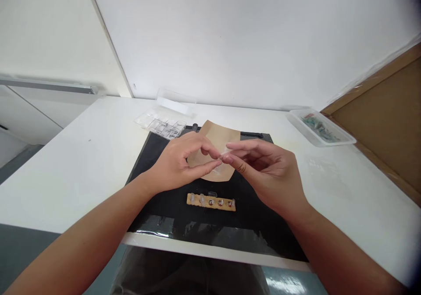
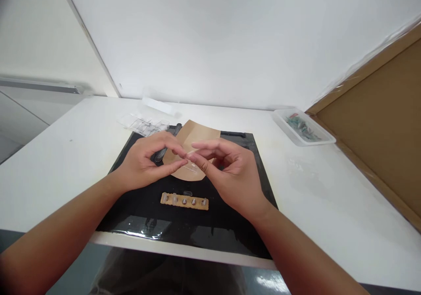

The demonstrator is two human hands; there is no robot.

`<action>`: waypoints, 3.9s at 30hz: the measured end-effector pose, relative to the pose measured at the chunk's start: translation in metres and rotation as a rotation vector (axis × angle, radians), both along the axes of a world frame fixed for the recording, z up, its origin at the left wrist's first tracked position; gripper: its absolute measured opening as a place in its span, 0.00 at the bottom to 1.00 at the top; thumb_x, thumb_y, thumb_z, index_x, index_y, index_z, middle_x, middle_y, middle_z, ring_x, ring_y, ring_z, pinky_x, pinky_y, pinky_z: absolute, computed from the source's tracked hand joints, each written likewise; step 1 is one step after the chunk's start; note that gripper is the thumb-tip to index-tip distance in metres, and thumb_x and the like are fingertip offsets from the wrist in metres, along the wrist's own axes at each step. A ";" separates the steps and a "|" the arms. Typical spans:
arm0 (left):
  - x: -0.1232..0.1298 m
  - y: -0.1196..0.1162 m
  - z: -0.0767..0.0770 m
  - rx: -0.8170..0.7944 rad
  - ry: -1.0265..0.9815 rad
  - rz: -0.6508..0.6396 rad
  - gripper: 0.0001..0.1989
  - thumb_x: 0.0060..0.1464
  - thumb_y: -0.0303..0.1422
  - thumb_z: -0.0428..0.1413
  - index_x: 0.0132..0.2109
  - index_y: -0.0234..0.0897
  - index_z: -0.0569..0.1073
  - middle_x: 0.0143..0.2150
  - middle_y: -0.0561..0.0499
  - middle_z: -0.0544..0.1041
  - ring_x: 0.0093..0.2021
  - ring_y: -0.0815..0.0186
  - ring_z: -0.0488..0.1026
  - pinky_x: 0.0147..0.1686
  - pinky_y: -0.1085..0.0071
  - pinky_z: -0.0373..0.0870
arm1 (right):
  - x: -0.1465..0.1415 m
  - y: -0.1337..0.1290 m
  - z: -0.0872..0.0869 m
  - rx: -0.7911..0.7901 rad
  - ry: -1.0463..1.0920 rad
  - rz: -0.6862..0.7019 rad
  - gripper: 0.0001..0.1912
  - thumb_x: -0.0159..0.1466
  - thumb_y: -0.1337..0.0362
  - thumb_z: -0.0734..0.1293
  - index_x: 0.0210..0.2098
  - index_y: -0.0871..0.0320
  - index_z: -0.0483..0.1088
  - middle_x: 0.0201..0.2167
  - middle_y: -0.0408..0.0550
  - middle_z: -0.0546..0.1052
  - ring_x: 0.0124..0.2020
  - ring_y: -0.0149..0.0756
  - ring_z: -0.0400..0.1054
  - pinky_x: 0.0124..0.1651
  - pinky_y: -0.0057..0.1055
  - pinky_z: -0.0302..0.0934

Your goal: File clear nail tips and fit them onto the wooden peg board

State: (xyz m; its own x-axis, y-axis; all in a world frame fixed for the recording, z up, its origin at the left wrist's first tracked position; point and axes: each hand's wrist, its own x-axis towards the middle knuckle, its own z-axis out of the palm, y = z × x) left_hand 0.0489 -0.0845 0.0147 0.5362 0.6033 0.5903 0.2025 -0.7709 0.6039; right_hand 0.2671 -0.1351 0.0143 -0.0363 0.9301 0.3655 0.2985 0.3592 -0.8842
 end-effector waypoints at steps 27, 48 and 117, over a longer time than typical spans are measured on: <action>-0.005 0.000 0.001 -0.603 -0.107 -0.197 0.08 0.61 0.35 0.66 0.46 0.41 0.85 0.44 0.45 0.86 0.44 0.59 0.83 0.43 0.62 0.83 | -0.001 -0.007 0.000 0.342 -0.512 -0.056 0.10 0.68 0.52 0.74 0.34 0.49 0.75 0.33 0.44 0.84 0.33 0.39 0.79 0.38 0.37 0.72; -0.008 0.004 0.000 -0.493 -0.018 -0.107 0.13 0.55 0.38 0.70 0.43 0.37 0.80 0.36 0.47 0.84 0.36 0.64 0.83 0.36 0.69 0.81 | -0.005 -0.019 0.006 0.148 -0.563 0.029 0.07 0.68 0.57 0.73 0.38 0.52 0.77 0.36 0.45 0.82 0.34 0.35 0.75 0.36 0.31 0.66; -0.005 0.005 -0.007 0.335 0.115 0.349 0.15 0.62 0.32 0.60 0.27 0.36 0.68 0.20 0.59 0.69 0.20 0.76 0.63 0.21 0.76 0.58 | -0.009 -0.044 -0.017 -0.185 -0.675 0.072 0.11 0.55 0.64 0.82 0.34 0.48 0.79 0.33 0.38 0.77 0.33 0.31 0.74 0.31 0.28 0.63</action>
State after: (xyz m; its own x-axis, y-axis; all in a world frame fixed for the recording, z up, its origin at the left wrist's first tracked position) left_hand 0.0439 -0.0794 0.0077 0.4090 0.5462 0.7310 0.5344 -0.7927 0.2933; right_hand 0.2580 -0.1788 -0.0022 -0.2637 0.9615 0.0771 0.7848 0.2604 -0.5623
